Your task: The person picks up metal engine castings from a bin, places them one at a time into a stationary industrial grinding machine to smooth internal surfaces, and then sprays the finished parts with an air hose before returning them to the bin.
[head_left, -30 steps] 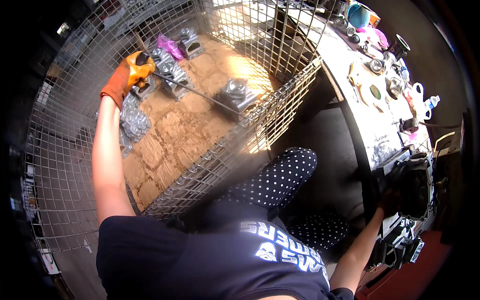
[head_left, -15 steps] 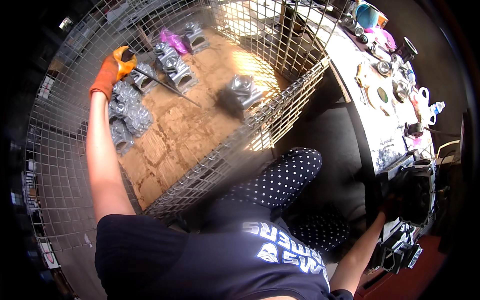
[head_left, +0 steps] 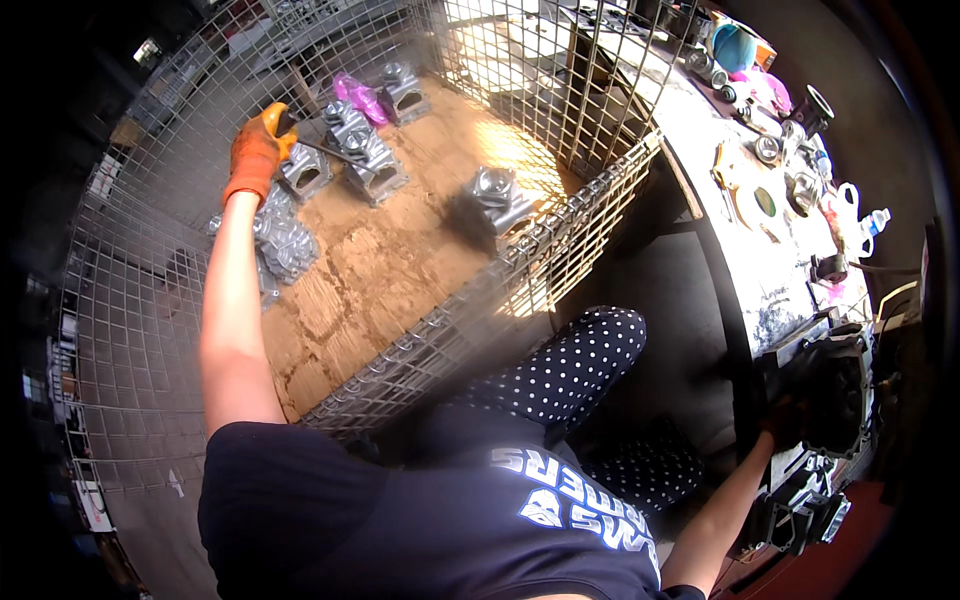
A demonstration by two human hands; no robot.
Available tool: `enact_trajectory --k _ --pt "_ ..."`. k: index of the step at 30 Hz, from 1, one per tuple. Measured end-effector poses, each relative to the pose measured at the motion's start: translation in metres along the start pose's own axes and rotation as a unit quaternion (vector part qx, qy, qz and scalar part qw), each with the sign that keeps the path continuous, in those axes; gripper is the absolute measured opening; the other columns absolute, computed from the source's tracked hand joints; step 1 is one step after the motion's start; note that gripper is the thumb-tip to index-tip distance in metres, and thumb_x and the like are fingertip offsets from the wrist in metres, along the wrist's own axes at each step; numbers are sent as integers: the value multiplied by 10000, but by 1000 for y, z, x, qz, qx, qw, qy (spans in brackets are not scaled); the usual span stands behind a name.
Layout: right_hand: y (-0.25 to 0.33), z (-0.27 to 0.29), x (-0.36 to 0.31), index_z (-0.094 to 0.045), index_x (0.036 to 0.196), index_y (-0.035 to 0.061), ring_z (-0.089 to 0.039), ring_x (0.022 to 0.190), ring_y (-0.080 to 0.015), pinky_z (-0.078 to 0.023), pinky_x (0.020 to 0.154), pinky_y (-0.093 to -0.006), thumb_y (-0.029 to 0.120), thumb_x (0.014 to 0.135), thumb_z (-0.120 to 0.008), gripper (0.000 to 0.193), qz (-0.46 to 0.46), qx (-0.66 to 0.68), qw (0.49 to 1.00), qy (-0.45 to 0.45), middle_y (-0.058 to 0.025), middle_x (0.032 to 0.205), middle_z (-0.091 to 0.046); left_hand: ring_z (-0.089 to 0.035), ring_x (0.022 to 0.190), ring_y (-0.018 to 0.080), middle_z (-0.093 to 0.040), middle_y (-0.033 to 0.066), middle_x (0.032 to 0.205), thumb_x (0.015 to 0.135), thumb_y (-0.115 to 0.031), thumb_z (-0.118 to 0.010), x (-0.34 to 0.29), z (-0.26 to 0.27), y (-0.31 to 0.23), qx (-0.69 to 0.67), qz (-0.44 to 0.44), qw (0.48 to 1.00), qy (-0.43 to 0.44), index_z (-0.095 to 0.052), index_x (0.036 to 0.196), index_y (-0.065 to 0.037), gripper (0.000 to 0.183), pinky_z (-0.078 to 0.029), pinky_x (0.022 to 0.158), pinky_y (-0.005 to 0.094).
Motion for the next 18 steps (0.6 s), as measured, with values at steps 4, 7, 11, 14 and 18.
enact_trajectory --k 4,7,11,14,18 --pt "12 10 -3 -537 1223 140 -515 1120 -313 -442 920 -426 412 884 -447 444 -23 19 999 33 -126 1239 -528 -632 881 320 -657 130 937 736 -223 -708 -8 7 -37 137 38 989 38 -571 1138 -201 426 -489 740 387" --pt "5 5 -3 -537 1226 138 -512 1126 -309 -433 931 -424 421 882 -444 455 -17 28 999 4 -125 1240 -530 -633 872 311 -656 128 946 743 -238 -698 -2 30 -60 113 -12 994 -6 -577 1136 -202 413 -490 737 381" --pt "-8 -30 5 -534 1234 138 -489 1156 -315 -403 965 -427 426 877 -450 467 -22 56 997 42 -132 1262 -516 -641 829 281 -658 126 952 731 -215 -691 -3 65 -70 61 -24 998 -5 -583 1148 -170 432 -486 719 348" --pt "-1 -14 3 -531 1238 138 -473 1175 -318 -385 983 -428 426 876 -451 470 -32 24 997 60 -142 1270 -509 -501 542 82 -637 20 804 750 -142 -673 -32 85 -91 27 -63 997 -22 -568 1175 -105 439 -383 465 226" --pt "-2 -12 8 -525 1242 137 -471 1179 -319 -383 982 -433 425 879 -445 471 -8 12 1000 -8 -152 1270 -506 -481 510 63 -618 26 812 765 -172 -697 -59 93 -99 -150 -54 985 65 -558 1156 -74 426 -359 420 194"
Point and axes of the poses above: each hand's wrist, its own x-axis towards the middle knuckle, its own z-axis out of the back of the hand, y = z × x, the point moved 10 cm from there along x, towards the middle knuckle
